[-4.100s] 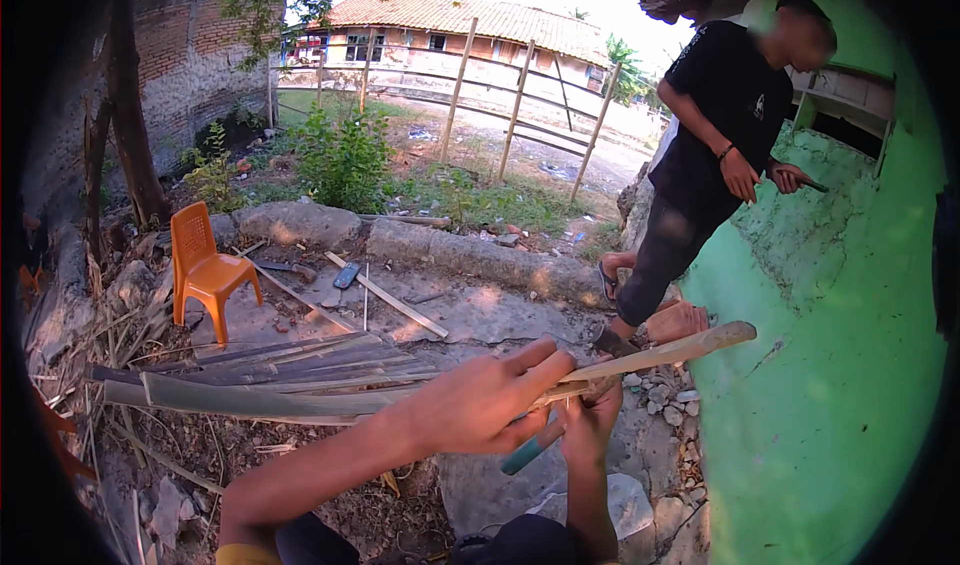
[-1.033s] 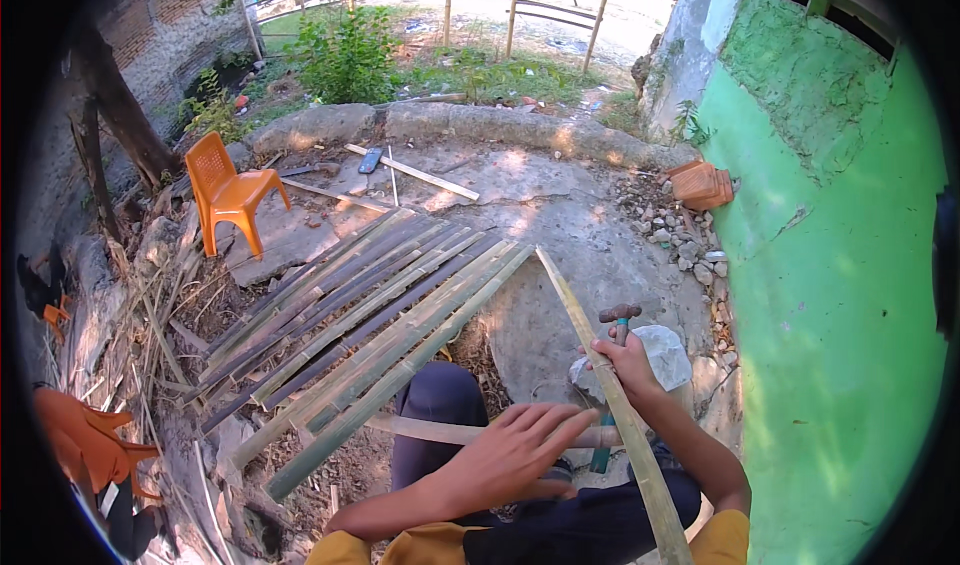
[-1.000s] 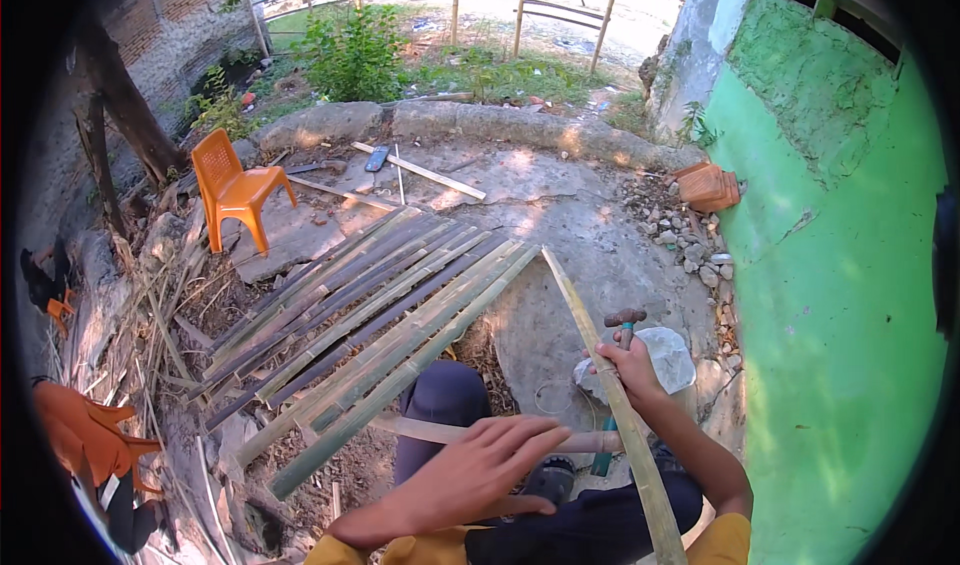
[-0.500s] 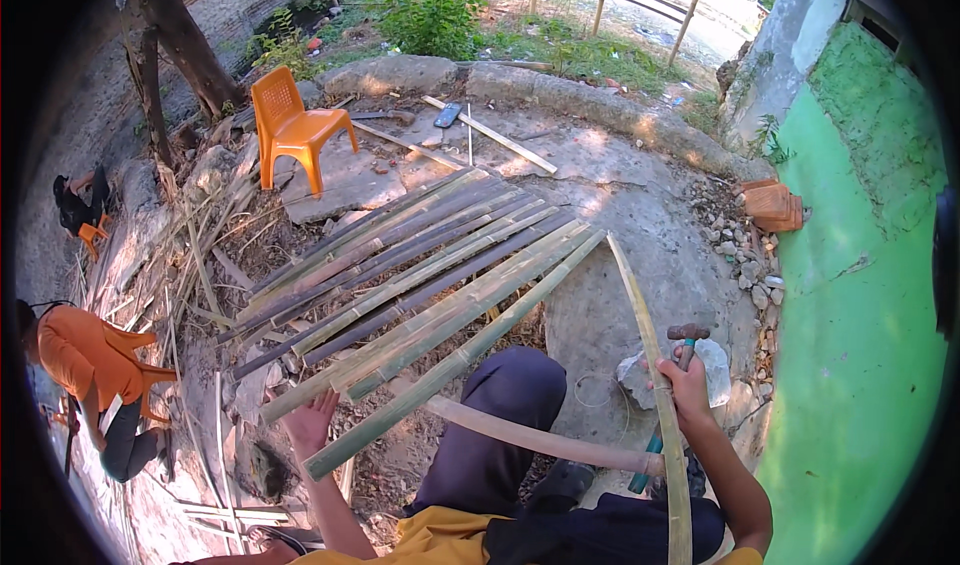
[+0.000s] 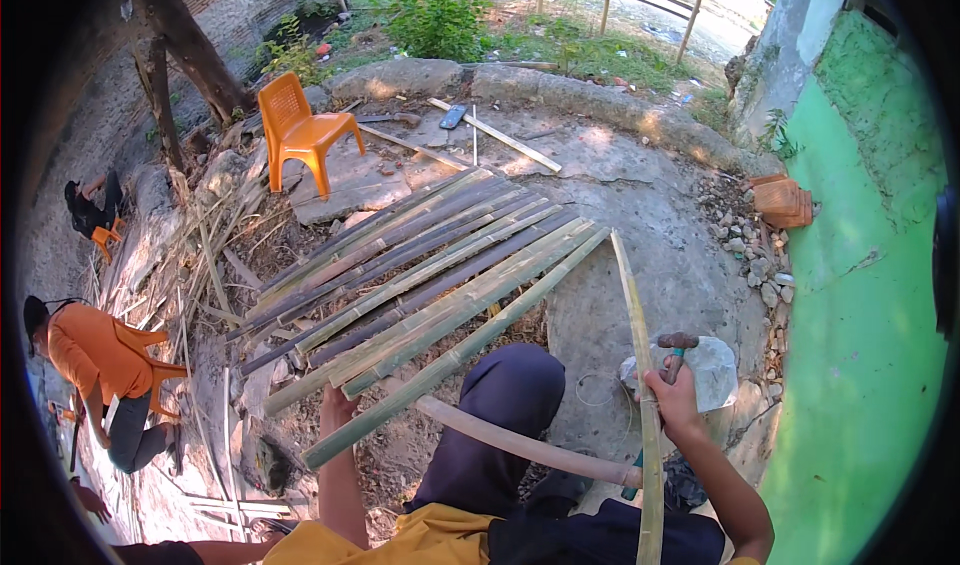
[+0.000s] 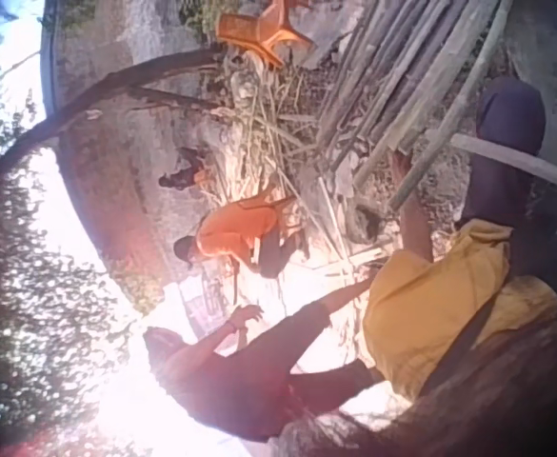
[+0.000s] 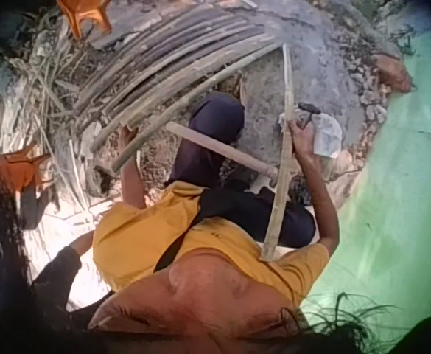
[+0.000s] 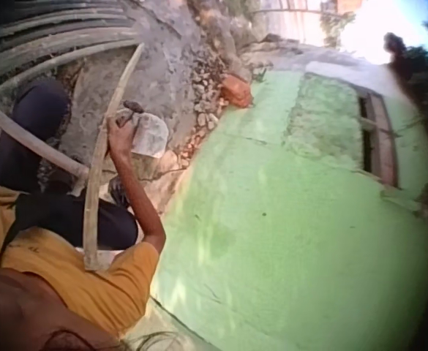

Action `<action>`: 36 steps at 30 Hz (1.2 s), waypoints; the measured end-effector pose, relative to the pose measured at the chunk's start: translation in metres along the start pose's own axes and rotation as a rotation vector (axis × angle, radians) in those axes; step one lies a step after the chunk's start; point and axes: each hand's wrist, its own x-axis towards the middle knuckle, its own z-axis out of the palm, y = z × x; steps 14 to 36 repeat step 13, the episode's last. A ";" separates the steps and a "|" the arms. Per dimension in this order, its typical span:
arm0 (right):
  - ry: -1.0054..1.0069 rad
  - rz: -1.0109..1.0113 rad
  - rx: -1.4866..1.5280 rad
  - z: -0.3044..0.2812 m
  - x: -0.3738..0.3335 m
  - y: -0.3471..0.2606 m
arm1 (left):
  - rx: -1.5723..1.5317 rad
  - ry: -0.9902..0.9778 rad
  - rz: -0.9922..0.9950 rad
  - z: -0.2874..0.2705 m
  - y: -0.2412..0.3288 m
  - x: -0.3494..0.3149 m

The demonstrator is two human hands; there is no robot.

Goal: The person aligns bamboo slats on the ground, hammers nails through them into a bamboo crossbar using a hammer, and lifts the assembled bamboo structure.

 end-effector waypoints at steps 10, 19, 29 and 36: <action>-0.003 0.303 0.008 0.007 0.025 0.028 | -0.032 0.154 0.184 0.035 -0.053 0.010; -0.011 0.282 0.004 0.005 0.032 0.034 | 0.194 0.250 0.421 0.040 -0.047 0.022; -0.011 0.282 0.004 0.005 0.032 0.034 | 0.194 0.250 0.421 0.040 -0.047 0.022; -0.011 0.282 0.004 0.005 0.032 0.034 | 0.194 0.250 0.421 0.040 -0.047 0.022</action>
